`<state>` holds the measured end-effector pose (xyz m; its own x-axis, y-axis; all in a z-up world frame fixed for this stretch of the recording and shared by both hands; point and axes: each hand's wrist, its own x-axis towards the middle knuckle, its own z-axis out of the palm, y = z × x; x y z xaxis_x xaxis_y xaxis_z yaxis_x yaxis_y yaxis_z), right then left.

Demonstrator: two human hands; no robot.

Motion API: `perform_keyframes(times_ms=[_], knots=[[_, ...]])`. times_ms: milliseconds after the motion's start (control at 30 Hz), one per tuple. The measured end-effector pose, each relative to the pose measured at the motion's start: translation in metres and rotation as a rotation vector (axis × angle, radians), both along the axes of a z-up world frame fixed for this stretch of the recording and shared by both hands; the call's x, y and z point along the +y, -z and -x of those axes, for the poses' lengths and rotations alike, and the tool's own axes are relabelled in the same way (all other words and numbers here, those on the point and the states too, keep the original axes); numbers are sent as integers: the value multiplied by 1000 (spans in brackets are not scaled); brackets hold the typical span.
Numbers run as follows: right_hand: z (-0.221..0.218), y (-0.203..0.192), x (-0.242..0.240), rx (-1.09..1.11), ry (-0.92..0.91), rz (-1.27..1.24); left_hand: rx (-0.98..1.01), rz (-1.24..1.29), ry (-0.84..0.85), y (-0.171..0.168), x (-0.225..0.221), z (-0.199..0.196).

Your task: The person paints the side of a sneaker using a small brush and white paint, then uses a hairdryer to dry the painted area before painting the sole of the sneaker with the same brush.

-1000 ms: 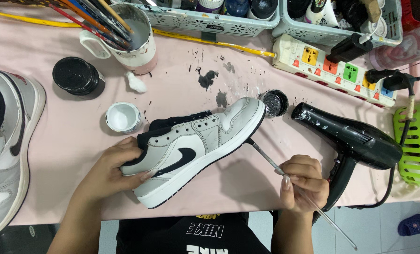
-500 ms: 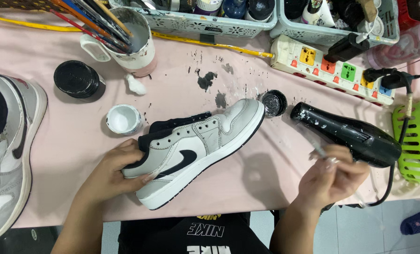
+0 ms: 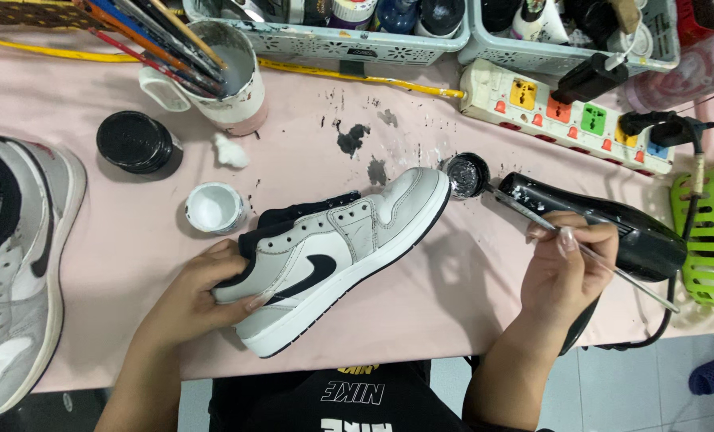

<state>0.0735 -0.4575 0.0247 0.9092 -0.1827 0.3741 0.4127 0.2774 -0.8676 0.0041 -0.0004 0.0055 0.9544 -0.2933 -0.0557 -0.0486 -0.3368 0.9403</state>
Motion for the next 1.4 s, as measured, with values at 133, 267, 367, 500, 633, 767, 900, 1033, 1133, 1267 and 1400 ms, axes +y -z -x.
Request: perform_keyframes(times_ms=[133,267,367,500,633,767,900,1033,1133,1267,1400], knots=[[-1,15,-1,34,-8,-40,31,65,-10,-6,2,1],[1,21,-9,74,3,-33,-23,70,13,-4,3,-1],[3,28,-14,71,-11,-23,24,48,-22,0,-3,-3],[2,33,-18,75,-43,-84,1,-26,-15,-5,1,0],[0,38,-23,81,-33,-103,-50,51,48,-9,3,-2],[-1,46,-29,54,-33,-76,71,147,25,-9,-1,-1],[-3,50,-34,53,-58,-129,289,171,17,-9,-3,-2],[-4,47,-28,33,-77,-140,217,157,72,-33,-8,9],[-7,42,-22,-7,-99,-97,147,137,47,-52,-20,22],[-3,40,-15,-4,-122,-163,-10,249,-76,-46,-42,27],[-5,29,-8,10,-90,-240,-162,242,-262,-26,-66,31]])
